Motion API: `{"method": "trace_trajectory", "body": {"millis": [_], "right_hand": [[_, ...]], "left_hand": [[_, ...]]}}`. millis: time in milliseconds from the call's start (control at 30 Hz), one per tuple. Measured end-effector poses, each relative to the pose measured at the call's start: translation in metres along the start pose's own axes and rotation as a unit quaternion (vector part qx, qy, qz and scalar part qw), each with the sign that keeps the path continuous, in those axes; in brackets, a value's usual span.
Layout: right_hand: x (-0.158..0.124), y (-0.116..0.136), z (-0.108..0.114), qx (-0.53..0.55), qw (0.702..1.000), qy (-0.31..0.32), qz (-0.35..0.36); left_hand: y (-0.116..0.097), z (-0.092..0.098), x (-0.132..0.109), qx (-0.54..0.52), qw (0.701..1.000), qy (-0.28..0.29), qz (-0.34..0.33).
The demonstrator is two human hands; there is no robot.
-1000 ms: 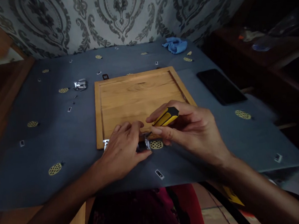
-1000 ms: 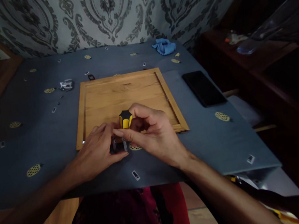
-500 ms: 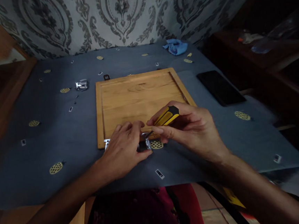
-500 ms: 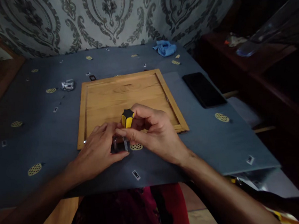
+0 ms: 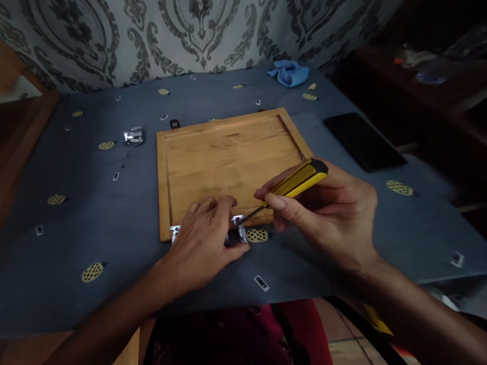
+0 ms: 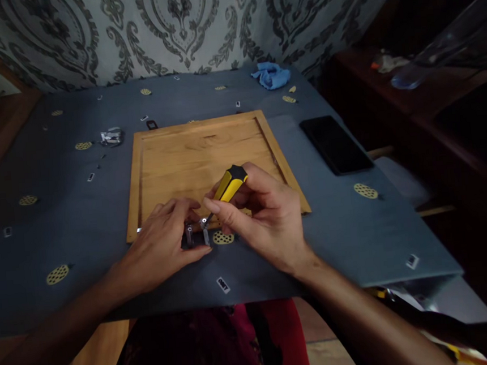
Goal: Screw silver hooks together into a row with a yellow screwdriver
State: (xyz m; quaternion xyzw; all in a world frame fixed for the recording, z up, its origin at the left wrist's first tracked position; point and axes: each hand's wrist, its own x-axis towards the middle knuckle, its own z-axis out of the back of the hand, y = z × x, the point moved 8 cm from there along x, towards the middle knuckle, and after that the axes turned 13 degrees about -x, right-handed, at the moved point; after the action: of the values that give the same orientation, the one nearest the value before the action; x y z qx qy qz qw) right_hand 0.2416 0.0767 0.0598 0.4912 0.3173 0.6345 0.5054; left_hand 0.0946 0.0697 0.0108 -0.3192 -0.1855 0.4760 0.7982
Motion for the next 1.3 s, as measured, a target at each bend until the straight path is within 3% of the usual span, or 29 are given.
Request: {"method": "trace_trajectory", "body": {"millis": [400,633,833,1100,1300], "right_hand": [[-0.002,-0.010,-0.009,0.017,0.998,0.051,-0.040],[0.003,-0.001,-0.019,0.033,0.985,0.167,-0.026],[0.005,-0.002,-0.017,0.008,0.994,0.109,-0.027],[0.006,-0.001,-0.018,0.031,0.983,0.177,-0.044],[0.009,-0.003,-0.017,0.006,0.993,0.109,-0.036]], "left_hand": [[0.001,0.000,0.000,-0.003,1.000,0.006,0.002],[0.000,0.000,0.001,-0.002,1.000,0.005,-0.003],[0.000,0.000,0.001,-0.006,1.000,0.004,0.002],[-0.002,0.000,0.001,-0.007,1.000,0.001,-0.016],[-0.002,0.001,0.001,-0.008,1.000,0.006,-0.015]]}}
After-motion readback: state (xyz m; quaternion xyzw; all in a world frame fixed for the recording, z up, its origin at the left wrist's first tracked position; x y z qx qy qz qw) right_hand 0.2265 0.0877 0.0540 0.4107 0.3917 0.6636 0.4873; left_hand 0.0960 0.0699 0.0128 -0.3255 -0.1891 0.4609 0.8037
